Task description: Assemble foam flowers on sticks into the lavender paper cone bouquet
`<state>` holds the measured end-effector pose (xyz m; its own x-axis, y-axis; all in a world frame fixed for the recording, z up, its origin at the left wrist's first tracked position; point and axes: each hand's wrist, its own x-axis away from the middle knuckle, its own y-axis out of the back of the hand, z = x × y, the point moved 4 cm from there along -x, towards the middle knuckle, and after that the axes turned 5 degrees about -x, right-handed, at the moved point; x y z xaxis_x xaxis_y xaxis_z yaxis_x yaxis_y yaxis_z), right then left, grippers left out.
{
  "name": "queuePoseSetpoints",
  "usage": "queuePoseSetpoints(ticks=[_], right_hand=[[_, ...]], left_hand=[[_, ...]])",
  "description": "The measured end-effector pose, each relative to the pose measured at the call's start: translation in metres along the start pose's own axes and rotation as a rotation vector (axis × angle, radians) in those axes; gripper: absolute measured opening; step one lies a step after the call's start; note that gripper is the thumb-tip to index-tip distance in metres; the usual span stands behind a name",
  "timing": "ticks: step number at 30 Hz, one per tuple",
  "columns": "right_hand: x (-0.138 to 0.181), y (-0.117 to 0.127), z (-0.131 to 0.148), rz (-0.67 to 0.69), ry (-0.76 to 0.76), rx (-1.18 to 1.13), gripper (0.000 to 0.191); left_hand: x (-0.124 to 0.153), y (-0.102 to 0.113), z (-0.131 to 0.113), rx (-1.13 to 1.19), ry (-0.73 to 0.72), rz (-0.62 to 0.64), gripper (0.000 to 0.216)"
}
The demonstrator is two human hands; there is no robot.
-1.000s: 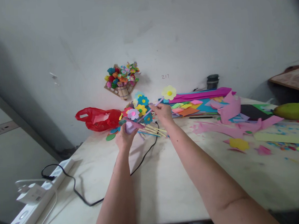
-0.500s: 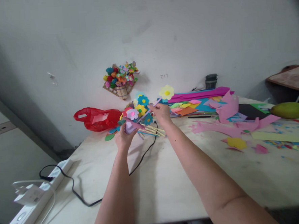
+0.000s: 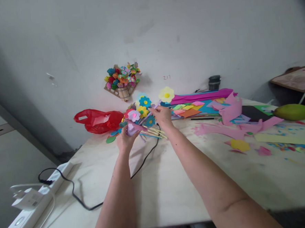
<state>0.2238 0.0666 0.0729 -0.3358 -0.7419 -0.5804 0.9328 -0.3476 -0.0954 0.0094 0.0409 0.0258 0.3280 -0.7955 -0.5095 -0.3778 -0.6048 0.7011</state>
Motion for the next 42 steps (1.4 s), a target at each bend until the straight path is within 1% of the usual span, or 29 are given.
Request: queuePoseSetpoints(ticks=[6,8,11,13,18,24,29,33,35,40,42], right_hand=[[0.0,-0.004,-0.002,0.082,-0.067,-0.05,0.037],[0.0,-0.005,-0.001,0.115,-0.052,-0.029,0.032],[-0.001,-0.006,0.003,0.165,-0.021,0.034,0.017],[-0.001,-0.006,0.004,0.192,-0.027,0.079,0.011],[-0.002,-0.004,0.004,0.22,-0.076,0.148,0.017],[0.001,-0.004,0.013,0.273,-0.06,0.227,0.016],[0.004,-0.002,0.027,0.327,-0.03,0.388,0.023],[0.006,0.002,0.037,0.324,0.019,0.632,0.032],[0.006,0.003,0.038,0.302,0.037,0.714,0.033],[0.006,0.001,0.04,0.246,0.147,0.773,0.028],[0.007,0.0,0.041,0.229,0.158,0.779,0.029]], left_hand=[[-0.001,0.0,0.001,0.012,-0.013,-0.002,0.072],[-0.002,0.0,0.002,0.026,-0.013,-0.001,0.072],[-0.003,-0.003,0.004,0.06,-0.027,-0.013,0.071],[-0.005,-0.005,0.006,0.087,-0.05,-0.03,0.071],[-0.008,-0.01,0.01,0.166,-0.102,-0.065,0.069],[-0.009,-0.009,0.009,0.187,-0.093,-0.05,0.069],[-0.008,-0.007,0.007,0.198,-0.102,-0.058,0.069],[-0.008,-0.007,0.007,0.203,-0.108,-0.067,0.068],[-0.008,-0.007,0.007,0.207,-0.111,-0.066,0.068],[-0.008,-0.007,0.006,0.213,-0.117,-0.063,0.067],[-0.007,-0.007,0.005,0.206,-0.118,-0.062,0.066]])
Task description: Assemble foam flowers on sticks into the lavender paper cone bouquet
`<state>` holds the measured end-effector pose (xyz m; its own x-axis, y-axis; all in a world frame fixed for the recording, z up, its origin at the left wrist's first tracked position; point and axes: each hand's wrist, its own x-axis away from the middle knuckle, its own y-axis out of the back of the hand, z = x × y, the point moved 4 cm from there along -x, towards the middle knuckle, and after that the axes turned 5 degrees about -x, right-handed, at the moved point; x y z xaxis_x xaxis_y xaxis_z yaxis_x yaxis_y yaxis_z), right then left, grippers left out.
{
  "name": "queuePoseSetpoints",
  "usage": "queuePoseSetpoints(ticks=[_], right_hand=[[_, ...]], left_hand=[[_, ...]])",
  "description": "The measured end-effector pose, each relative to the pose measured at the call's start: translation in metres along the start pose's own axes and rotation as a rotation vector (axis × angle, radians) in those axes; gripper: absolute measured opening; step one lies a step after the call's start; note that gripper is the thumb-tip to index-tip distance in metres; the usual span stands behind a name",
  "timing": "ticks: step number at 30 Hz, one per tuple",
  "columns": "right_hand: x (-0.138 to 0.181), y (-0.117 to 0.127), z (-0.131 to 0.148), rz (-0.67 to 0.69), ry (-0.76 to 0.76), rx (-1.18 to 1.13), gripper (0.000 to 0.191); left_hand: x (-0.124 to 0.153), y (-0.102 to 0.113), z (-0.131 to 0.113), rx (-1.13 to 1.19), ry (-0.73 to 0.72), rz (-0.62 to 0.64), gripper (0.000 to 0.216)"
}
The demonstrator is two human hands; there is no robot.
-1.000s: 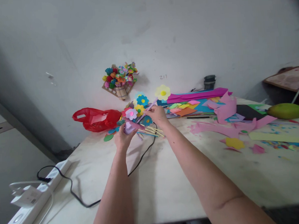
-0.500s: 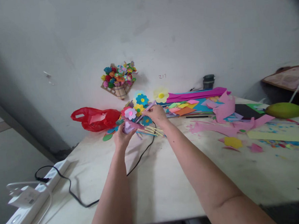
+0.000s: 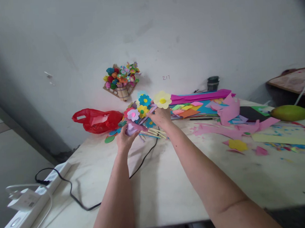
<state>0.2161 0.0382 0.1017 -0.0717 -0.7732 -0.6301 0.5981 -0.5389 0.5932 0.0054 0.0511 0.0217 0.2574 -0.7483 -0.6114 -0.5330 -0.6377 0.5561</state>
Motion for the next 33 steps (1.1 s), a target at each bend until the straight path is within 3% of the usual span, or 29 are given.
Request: queuePoseSetpoints(ticks=[9,17,33], right_hand=[[0.0026,-0.0081,0.0009,0.053,-0.046,0.022,0.033],[-0.0005,-0.0015,-0.002,-0.114,0.043,-0.022,0.026],[0.0047,-0.0087,0.0073,-0.034,0.131,-0.06,0.036]], left_hand=[[0.0,-0.0029,-0.0001,0.006,-0.023,0.029,0.068],[-0.0012,-0.0043,0.0019,0.004,-0.006,0.025,0.068],[-0.0005,-0.0044,-0.0017,0.063,-0.028,0.014,0.065]])
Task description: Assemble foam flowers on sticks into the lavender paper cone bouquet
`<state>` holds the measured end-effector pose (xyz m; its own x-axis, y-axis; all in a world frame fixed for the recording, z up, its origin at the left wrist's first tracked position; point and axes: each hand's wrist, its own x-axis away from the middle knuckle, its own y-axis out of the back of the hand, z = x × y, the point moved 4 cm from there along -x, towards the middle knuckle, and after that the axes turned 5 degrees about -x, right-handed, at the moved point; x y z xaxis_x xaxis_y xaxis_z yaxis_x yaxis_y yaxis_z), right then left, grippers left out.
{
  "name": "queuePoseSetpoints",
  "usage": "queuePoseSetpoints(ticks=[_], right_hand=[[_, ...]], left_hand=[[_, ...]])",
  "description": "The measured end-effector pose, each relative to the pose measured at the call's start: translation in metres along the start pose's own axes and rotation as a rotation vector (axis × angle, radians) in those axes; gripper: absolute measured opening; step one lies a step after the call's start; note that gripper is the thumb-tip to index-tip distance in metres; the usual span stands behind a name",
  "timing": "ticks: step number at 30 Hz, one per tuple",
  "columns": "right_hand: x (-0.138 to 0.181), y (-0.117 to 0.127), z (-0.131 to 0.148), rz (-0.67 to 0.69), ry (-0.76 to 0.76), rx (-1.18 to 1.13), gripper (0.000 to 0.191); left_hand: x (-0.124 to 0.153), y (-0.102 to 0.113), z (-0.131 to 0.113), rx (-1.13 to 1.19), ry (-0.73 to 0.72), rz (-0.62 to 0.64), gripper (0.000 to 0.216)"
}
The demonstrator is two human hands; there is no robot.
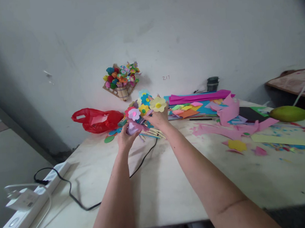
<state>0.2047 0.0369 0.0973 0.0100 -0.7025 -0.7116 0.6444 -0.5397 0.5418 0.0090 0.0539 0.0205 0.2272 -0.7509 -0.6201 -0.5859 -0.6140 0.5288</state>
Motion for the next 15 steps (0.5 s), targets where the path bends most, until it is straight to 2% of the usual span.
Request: queuePoseSetpoints(ticks=[4,15], right_hand=[[-0.0014,0.0033,-0.0021,-0.05,0.025,0.002,0.045],[0.0009,0.0001,0.0014,-0.08,0.065,0.024,0.037]], left_hand=[[-0.0001,-0.0006,0.0017,-0.01,0.028,0.005,0.068],[-0.0012,-0.0033,0.0042,0.012,0.005,0.003,0.067]])
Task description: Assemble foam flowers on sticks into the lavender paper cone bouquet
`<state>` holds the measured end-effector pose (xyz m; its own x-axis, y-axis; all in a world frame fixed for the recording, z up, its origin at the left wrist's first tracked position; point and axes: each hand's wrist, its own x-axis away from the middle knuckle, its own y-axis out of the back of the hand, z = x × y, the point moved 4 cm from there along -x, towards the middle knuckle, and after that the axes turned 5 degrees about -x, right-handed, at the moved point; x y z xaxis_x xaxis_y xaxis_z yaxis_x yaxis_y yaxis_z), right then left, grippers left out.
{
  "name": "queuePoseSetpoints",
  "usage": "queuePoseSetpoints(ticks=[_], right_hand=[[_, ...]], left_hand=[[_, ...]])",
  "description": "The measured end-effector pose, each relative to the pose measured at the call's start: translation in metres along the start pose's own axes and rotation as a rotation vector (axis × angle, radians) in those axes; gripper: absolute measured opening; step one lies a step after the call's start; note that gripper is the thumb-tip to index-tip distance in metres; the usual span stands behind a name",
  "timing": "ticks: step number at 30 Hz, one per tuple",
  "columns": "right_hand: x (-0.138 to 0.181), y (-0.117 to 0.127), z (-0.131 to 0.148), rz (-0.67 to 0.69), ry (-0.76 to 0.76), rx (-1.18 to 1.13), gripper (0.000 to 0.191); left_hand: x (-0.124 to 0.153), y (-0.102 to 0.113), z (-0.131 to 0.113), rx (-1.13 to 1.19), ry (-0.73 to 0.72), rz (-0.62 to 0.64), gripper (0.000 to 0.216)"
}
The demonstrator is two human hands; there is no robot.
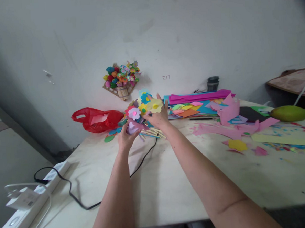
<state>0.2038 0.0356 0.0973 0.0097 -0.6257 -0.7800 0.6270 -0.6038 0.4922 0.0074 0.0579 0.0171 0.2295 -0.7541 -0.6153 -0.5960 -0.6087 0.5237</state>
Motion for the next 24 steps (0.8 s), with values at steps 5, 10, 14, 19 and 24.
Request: queuePoseSetpoints(ticks=[5,10,14,19,24], right_hand=[[-0.0001,-0.001,-0.0002,0.024,0.015,-0.001,0.036],[-0.0023,0.0018,-0.0037,-0.019,-0.024,-0.034,0.046],[-0.0018,0.0004,-0.0032,-0.025,-0.034,-0.061,0.058],[-0.0013,-0.0025,-0.0022,0.018,-0.045,-0.025,0.057],[-0.0011,-0.0016,-0.0011,0.034,-0.025,-0.009,0.05]], left_hand=[[0.0011,0.0028,-0.0043,0.002,0.014,0.002,0.068],[0.0016,0.0033,-0.0049,0.008,0.021,-0.003,0.068],[0.0014,0.001,-0.003,0.016,-0.004,-0.01,0.065],[0.0007,-0.0011,-0.0002,0.031,-0.018,-0.019,0.063],[0.0003,0.0004,-0.0009,0.049,-0.002,-0.016,0.065]])
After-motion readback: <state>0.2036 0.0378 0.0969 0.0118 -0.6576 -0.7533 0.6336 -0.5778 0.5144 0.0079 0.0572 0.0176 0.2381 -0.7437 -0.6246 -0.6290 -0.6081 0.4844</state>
